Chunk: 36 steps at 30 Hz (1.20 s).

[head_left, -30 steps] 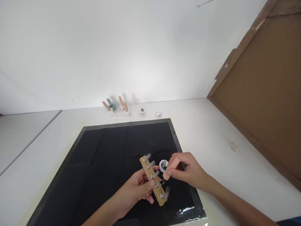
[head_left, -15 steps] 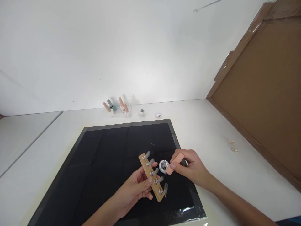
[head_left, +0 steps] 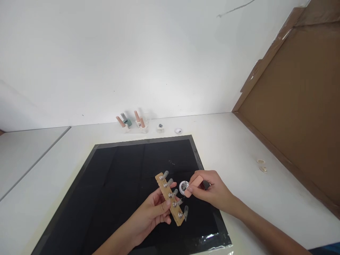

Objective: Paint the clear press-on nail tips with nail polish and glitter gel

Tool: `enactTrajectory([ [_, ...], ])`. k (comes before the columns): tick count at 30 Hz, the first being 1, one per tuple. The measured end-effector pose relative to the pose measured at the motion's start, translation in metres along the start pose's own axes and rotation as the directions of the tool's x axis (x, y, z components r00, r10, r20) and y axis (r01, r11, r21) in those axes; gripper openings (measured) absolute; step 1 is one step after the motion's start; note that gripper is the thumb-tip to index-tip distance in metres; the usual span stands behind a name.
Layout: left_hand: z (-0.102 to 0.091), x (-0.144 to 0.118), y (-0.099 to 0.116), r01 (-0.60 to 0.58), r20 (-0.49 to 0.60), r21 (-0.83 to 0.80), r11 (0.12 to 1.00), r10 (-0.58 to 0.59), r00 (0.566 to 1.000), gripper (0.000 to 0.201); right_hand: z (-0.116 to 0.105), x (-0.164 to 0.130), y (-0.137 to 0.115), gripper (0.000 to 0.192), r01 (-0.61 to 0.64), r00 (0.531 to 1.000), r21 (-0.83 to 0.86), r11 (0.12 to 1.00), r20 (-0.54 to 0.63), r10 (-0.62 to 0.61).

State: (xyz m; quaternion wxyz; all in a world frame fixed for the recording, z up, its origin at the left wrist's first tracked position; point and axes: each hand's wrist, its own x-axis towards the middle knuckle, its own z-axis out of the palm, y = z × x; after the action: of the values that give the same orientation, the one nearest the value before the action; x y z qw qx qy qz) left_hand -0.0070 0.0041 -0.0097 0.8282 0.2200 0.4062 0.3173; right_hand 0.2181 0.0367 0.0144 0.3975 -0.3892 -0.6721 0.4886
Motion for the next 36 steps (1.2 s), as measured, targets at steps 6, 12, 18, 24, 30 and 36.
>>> enactTrajectory([
  [6, -0.001, 0.002, 0.002, 0.011, -0.035, -0.049, 0.999, -0.012, 0.999, 0.06, -0.008, 0.004, 0.002, 0.027, 0.021, 0.997, 0.025, 0.999, -0.081, -0.019],
  [12, 0.001, 0.001, 0.002, 0.008, -0.019, -0.042, 0.999, -0.008, 1.0, 0.053, -0.001, 0.0, 0.002, 0.028, 0.024, 1.0, 0.097, 0.995, 0.013, -0.025],
  [18, 0.001, 0.002, 0.003, 0.008, -0.017, -0.036, 0.999, -0.008, 1.0, 0.053, 0.003, -0.001, 0.001, 0.021, 0.015, 0.998, 0.076, 0.997, 0.056, -0.02],
  [24, 0.003, 0.002, 0.004, 0.015, -0.039, -0.071, 0.997, -0.018, 0.999, 0.055, 0.0, 0.0, -0.001, 0.018, 0.001, 1.0, -0.006, 1.0, 0.006, -0.001],
  [30, 0.002, 0.0, 0.005, 0.014, -0.06, -0.103, 0.995, -0.021, 0.998, 0.055, -0.004, 0.002, 0.0, 0.027, 0.004, 0.995, -0.009, 1.0, -0.103, -0.005],
  [36, 0.005, 0.001, 0.007, 0.019, -0.047, -0.095, 0.995, -0.023, 0.999, 0.053, -0.003, 0.0, 0.005, 0.032, -0.027, 0.997, 0.036, 0.999, -0.069, 0.03],
])
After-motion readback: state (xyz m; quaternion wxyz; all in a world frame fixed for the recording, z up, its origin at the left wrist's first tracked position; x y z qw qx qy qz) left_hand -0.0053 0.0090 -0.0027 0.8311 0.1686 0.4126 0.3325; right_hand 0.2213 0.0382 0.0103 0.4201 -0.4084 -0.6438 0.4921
